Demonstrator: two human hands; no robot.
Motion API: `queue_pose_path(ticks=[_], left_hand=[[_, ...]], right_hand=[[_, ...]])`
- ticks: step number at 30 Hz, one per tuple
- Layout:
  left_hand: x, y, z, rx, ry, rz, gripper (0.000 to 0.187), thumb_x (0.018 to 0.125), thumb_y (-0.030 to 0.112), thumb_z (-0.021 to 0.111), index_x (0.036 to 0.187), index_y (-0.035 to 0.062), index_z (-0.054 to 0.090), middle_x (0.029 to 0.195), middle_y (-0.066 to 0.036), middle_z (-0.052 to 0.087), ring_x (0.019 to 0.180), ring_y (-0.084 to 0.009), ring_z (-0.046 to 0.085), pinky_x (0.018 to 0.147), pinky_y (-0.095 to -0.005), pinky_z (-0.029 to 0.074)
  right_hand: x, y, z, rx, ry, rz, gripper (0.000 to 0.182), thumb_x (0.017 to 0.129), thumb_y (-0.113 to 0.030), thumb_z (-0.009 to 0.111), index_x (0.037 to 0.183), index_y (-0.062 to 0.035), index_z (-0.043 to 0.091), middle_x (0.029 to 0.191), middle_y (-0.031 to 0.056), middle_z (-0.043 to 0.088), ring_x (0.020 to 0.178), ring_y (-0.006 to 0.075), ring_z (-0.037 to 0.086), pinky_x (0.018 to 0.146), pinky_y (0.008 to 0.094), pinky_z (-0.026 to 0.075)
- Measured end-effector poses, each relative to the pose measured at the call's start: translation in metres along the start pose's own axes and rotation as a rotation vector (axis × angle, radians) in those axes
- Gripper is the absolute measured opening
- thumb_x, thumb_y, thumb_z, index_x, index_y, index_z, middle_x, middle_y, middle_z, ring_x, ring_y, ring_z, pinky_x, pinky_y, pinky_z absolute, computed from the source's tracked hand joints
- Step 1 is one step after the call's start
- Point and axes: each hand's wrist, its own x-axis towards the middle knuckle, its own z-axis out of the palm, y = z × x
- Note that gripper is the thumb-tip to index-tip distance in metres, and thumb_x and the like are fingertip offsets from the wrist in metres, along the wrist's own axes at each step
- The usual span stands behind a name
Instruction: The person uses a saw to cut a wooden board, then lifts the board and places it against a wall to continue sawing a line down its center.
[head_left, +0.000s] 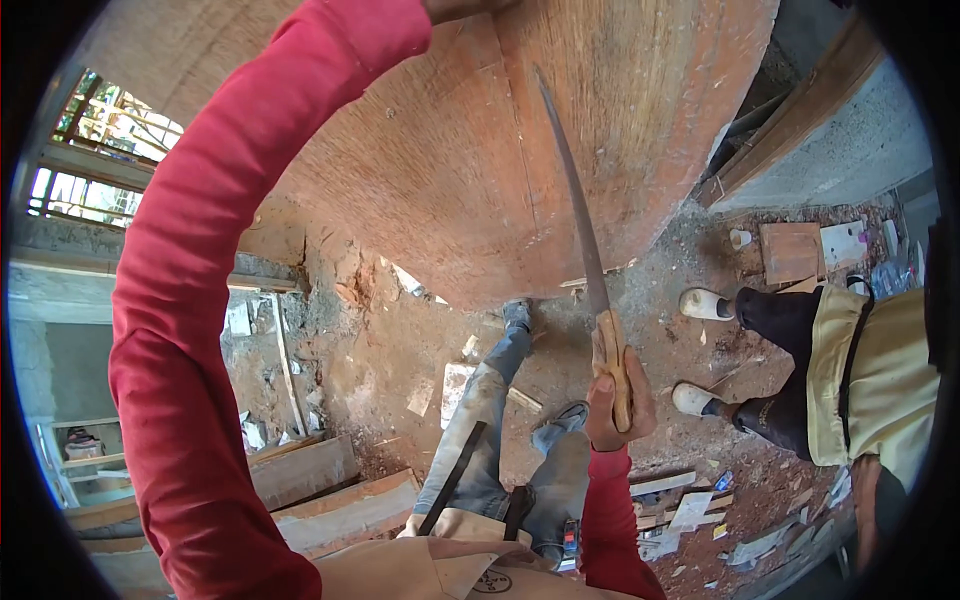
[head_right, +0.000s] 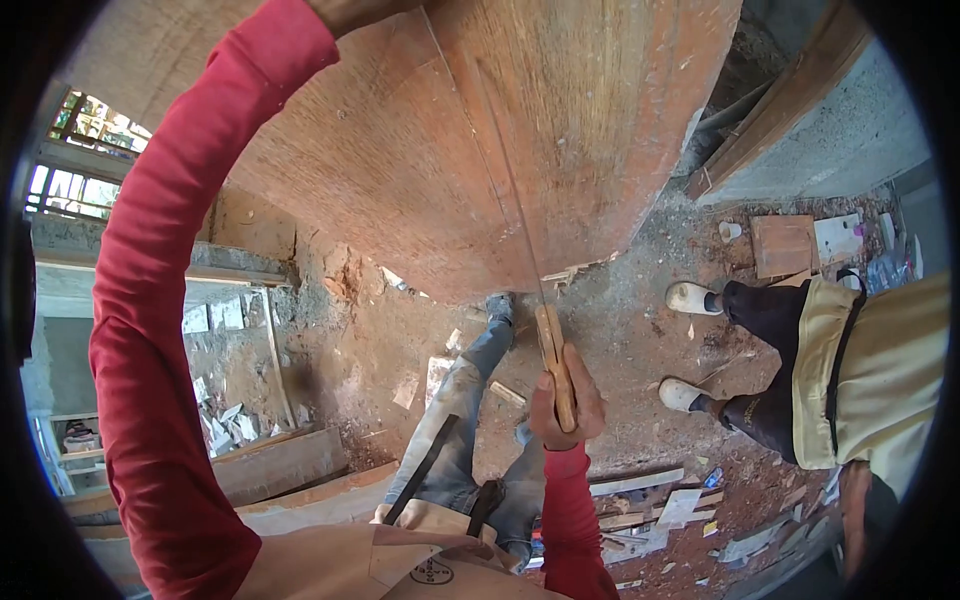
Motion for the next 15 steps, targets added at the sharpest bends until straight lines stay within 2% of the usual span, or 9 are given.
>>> queue_pose_path(ticks=[1, 3, 6, 9, 11, 15], left_hand=[[0.000, 0.004, -0.003, 0.013, -0.101, -0.010, 0.045, 0.089, 0.052, 0.061, 0.076, 0.0101, 0.072, 0.073, -0.007, 0.068, 0.071, -0.0205, 0.065, 0.080, -0.0375, 0.043], [0.003, 0.010, -0.005, -0.039, -0.085, -0.008, 0.042, 0.086, 0.050, 0.065, 0.076, 0.0100, 0.071, 0.073, -0.008, 0.069, 0.072, -0.0210, 0.066, 0.080, -0.0379, 0.044], [0.002, 0.017, -0.001, -0.040, -0.045, -0.004, 0.040, 0.084, 0.050, 0.067, 0.076, 0.0105, 0.072, 0.073, -0.009, 0.069, 0.073, -0.0224, 0.067, 0.080, -0.0376, 0.044], [-0.002, 0.017, -0.002, -0.076, -0.104, -0.033, 0.041, 0.083, 0.052, 0.068, 0.076, 0.0109, 0.072, 0.074, -0.009, 0.069, 0.074, -0.0233, 0.067, 0.079, -0.0377, 0.045], [-0.006, 0.016, 0.002, -0.146, -0.027, -0.048, 0.046, 0.079, 0.056, 0.070, 0.076, 0.0106, 0.072, 0.075, -0.008, 0.069, 0.077, -0.0236, 0.067, 0.081, -0.0374, 0.044], [-0.012, 0.017, 0.009, -0.118, 0.032, -0.027, 0.051, 0.074, 0.061, 0.071, 0.075, 0.0094, 0.072, 0.075, -0.009, 0.069, 0.078, -0.0230, 0.067, 0.085, -0.0362, 0.042]], right_hand=[[-0.002, 0.000, 0.001, -0.012, 0.002, -0.014, 0.044, 0.088, -0.017, 0.071, 0.123, 0.0076, 0.062, 0.106, 0.0216, 0.071, 0.081, 0.0208, 0.070, 0.071, 0.0297, 0.056], [-0.004, 0.000, 0.003, -0.027, -0.001, -0.033, 0.045, 0.091, -0.022, 0.069, 0.124, 0.0070, 0.061, 0.104, 0.0201, 0.071, 0.077, 0.0178, 0.068, 0.068, 0.0290, 0.055], [0.000, 0.003, 0.008, -0.030, 0.005, -0.070, 0.044, 0.091, -0.022, 0.068, 0.124, 0.0069, 0.062, 0.104, 0.0211, 0.071, 0.080, 0.0203, 0.069, 0.070, 0.0304, 0.055], [-0.002, 0.007, 0.013, -0.004, 0.007, -0.133, 0.042, 0.091, -0.020, 0.068, 0.123, 0.0070, 0.062, 0.104, 0.0211, 0.071, 0.084, 0.0234, 0.071, 0.074, 0.0322, 0.056], [-0.008, 0.013, 0.015, 0.000, -0.007, -0.087, 0.040, 0.091, -0.020, 0.067, 0.121, 0.0068, 0.062, 0.107, 0.0214, 0.070, 0.090, 0.0264, 0.071, 0.078, 0.0343, 0.056], [-0.012, 0.019, 0.018, -0.012, 0.005, -0.102, 0.040, 0.091, -0.019, 0.067, 0.122, 0.0063, 0.061, 0.111, 0.0215, 0.069, 0.094, 0.0268, 0.070, 0.081, 0.0347, 0.055]])
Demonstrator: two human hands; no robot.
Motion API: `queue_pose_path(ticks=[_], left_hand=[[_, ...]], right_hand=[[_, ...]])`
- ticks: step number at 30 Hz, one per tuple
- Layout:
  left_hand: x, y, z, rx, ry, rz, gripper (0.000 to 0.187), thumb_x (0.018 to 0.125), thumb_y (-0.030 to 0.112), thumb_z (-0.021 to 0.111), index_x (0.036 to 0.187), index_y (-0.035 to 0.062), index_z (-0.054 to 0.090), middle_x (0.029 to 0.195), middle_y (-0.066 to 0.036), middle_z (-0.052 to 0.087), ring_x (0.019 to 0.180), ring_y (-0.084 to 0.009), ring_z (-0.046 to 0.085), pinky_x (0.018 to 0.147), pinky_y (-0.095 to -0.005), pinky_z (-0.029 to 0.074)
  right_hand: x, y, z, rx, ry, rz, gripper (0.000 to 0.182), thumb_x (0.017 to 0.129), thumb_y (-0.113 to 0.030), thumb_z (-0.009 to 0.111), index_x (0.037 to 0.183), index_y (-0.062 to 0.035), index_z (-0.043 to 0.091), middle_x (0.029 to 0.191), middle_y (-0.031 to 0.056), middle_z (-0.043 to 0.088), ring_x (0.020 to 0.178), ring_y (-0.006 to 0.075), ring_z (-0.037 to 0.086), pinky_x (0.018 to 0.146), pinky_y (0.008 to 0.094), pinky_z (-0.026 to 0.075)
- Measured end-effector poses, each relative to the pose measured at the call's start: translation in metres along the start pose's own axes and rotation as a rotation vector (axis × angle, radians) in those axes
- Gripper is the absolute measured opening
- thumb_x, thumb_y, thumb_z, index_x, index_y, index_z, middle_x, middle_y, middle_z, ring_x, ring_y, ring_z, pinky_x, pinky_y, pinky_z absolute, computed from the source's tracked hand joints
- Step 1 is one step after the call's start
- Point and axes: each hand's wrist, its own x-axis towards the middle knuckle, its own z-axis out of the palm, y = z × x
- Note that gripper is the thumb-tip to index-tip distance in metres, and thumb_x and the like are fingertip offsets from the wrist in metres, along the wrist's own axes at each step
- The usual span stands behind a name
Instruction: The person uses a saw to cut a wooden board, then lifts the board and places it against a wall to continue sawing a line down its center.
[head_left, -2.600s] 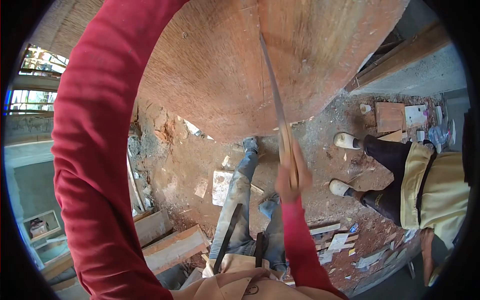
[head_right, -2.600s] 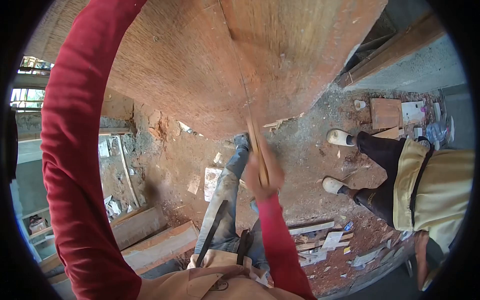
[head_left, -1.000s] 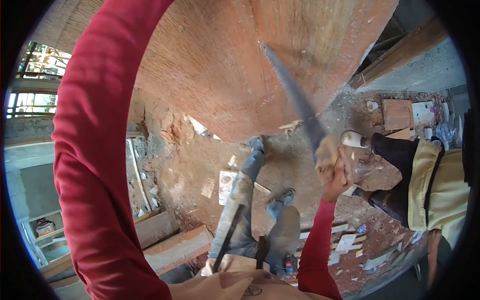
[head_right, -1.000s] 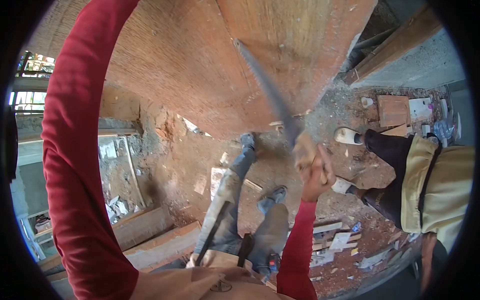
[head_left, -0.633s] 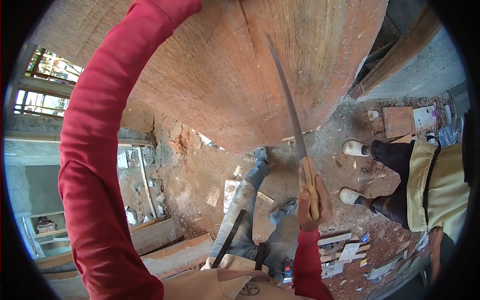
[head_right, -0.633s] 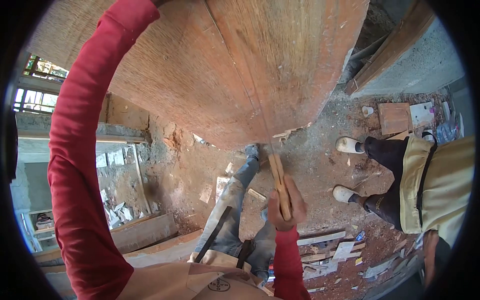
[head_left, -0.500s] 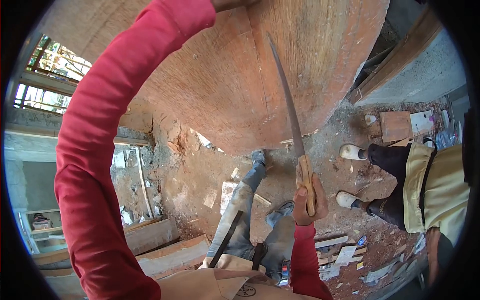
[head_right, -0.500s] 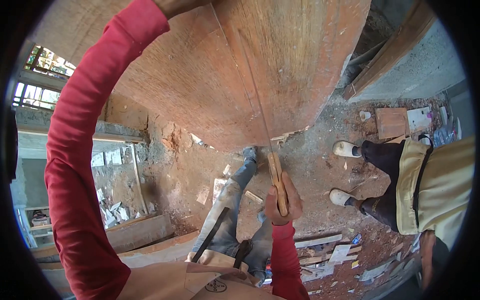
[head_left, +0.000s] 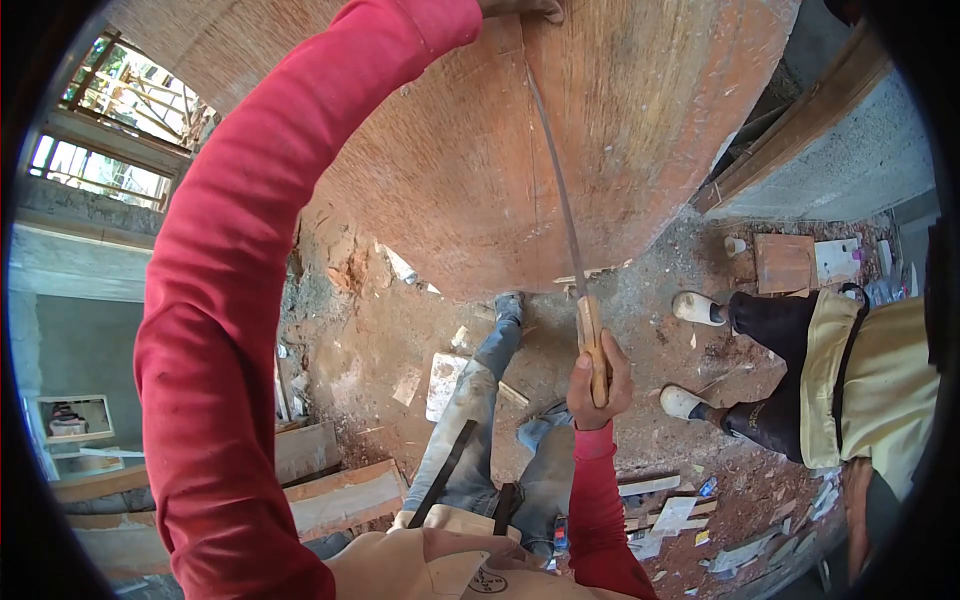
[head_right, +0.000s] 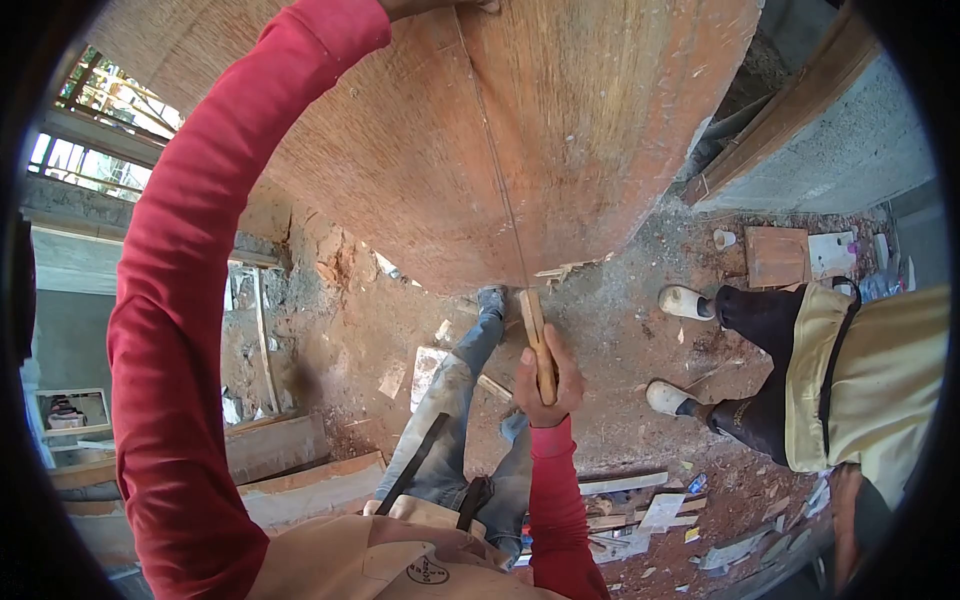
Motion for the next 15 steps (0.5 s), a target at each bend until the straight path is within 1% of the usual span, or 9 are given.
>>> queue_pose_path(ticks=[2, 3, 5, 7, 9, 11, 13, 14, 15], left_hand=[[-0.001, -0.003, 0.001, -0.097, 0.036, 0.000, 0.054, 0.070, 0.062, 0.071, 0.075, 0.0089, 0.072, 0.078, -0.007, 0.070, 0.081, -0.0217, 0.066, 0.089, -0.0347, 0.039], [-0.001, -0.004, 0.003, -0.097, 0.036, -0.011, 0.054, 0.070, 0.062, 0.071, 0.075, 0.0089, 0.072, 0.078, -0.007, 0.070, 0.081, -0.0217, 0.066, 0.089, -0.0347, 0.039], [-0.003, -0.003, 0.009, -0.100, 0.129, 0.026, 0.054, 0.070, 0.063, 0.071, 0.075, 0.0089, 0.073, 0.082, -0.006, 0.070, 0.083, -0.0208, 0.066, 0.089, -0.0341, 0.039], [-0.007, -0.006, 0.008, -0.097, 0.129, 0.018, 0.056, 0.070, 0.065, 0.069, 0.076, 0.0091, 0.073, 0.083, -0.005, 0.070, 0.083, -0.0204, 0.066, 0.089, -0.0338, 0.039], [-0.004, -0.005, 0.011, -0.095, 0.136, 0.040, 0.058, 0.071, 0.067, 0.068, 0.076, 0.0093, 0.074, 0.084, -0.005, 0.070, 0.084, -0.0200, 0.066, 0.089, -0.0335, 0.038], [-0.006, -0.008, 0.020, -0.135, 0.265, 0.079, 0.064, 0.073, 0.073, 0.063, 0.077, 0.0097, 0.074, 0.082, -0.004, 0.069, 0.081, -0.0190, 0.065, 0.089, -0.0328, 0.038], [-0.001, -0.010, 0.022, -0.078, 0.225, 0.052, 0.067, 0.073, 0.075, 0.060, 0.076, 0.0098, 0.075, 0.081, -0.004, 0.068, 0.080, -0.0183, 0.064, 0.088, -0.0325, 0.038], [-0.002, -0.007, 0.026, -0.034, 0.178, 0.018, 0.069, 0.074, 0.077, 0.058, 0.076, 0.0099, 0.075, 0.080, -0.004, 0.068, 0.078, -0.0176, 0.063, 0.088, -0.0323, 0.038], [0.000, -0.007, 0.026, -0.043, 0.183, 0.011, 0.069, 0.074, 0.077, 0.058, 0.076, 0.0099, 0.075, 0.080, -0.004, 0.068, 0.078, -0.0176, 0.063, 0.088, -0.0323, 0.038]], right_hand=[[0.002, -0.008, -0.002, -0.015, -0.022, -0.074, 0.039, 0.088, -0.008, 0.069, 0.123, 0.0070, 0.059, 0.107, 0.0247, 0.070, 0.087, 0.0263, 0.072, 0.074, 0.0315, 0.057], [0.009, -0.012, -0.001, -0.016, -0.030, -0.082, 0.039, 0.088, -0.008, 0.069, 0.123, 0.0070, 0.059, 0.107, 0.0247, 0.070, 0.087, 0.0263, 0.072, 0.074, 0.0315, 0.057], [0.032, -0.024, 0.008, -0.074, -0.047, -0.100, 0.039, 0.089, -0.008, 0.068, 0.125, 0.0045, 0.059, 0.105, 0.0223, 0.070, 0.084, 0.0236, 0.071, 0.072, 0.0317, 0.056], [0.087, -0.043, 0.040, 0.003, -0.175, 0.112, 0.042, 0.089, -0.009, 0.068, 0.128, 0.0019, 0.057, 0.105, 0.0200, 0.070, 0.082, 0.0207, 0.070, 0.070, 0.0317, 0.055], [0.137, -0.041, 0.081, 0.005, -0.183, -0.024, 0.046, 0.090, -0.010, 0.068, 0.133, 0.0001, 0.054, 0.107, 0.0185, 0.070, 0.081, 0.0183, 0.070, 0.067, 0.0316, 0.054], [0.147, -0.045, 0.092, 0.055, -0.211, -0.028, 0.048, 0.091, -0.010, 0.067, 0.134, 0.0012, 0.053, 0.111, 0.0194, 0.069, 0.083, 0.0196, 0.070, 0.068, 0.0317, 0.055], [0.138, -0.039, 0.087, 0.091, -0.224, -0.041, 0.049, 0.091, -0.011, 0.067, 0.136, 0.0022, 0.051, 0.115, 0.0203, 0.068, 0.085, 0.0209, 0.071, 0.069, 0.0318, 0.055], [0.106, -0.030, 0.070, 0.075, -0.224, 0.003, 0.050, 0.092, -0.011, 0.066, 0.137, 0.0032, 0.050, 0.118, 0.0216, 0.067, 0.090, 0.0217, 0.071, 0.072, 0.0325, 0.055], [0.083, -0.027, 0.055, 0.061, -0.219, 0.038, 0.051, 0.093, -0.011, 0.065, 0.138, 0.0041, 0.048, 0.122, 0.0229, 0.065, 0.094, 0.0224, 0.071, 0.075, 0.0331, 0.055]])
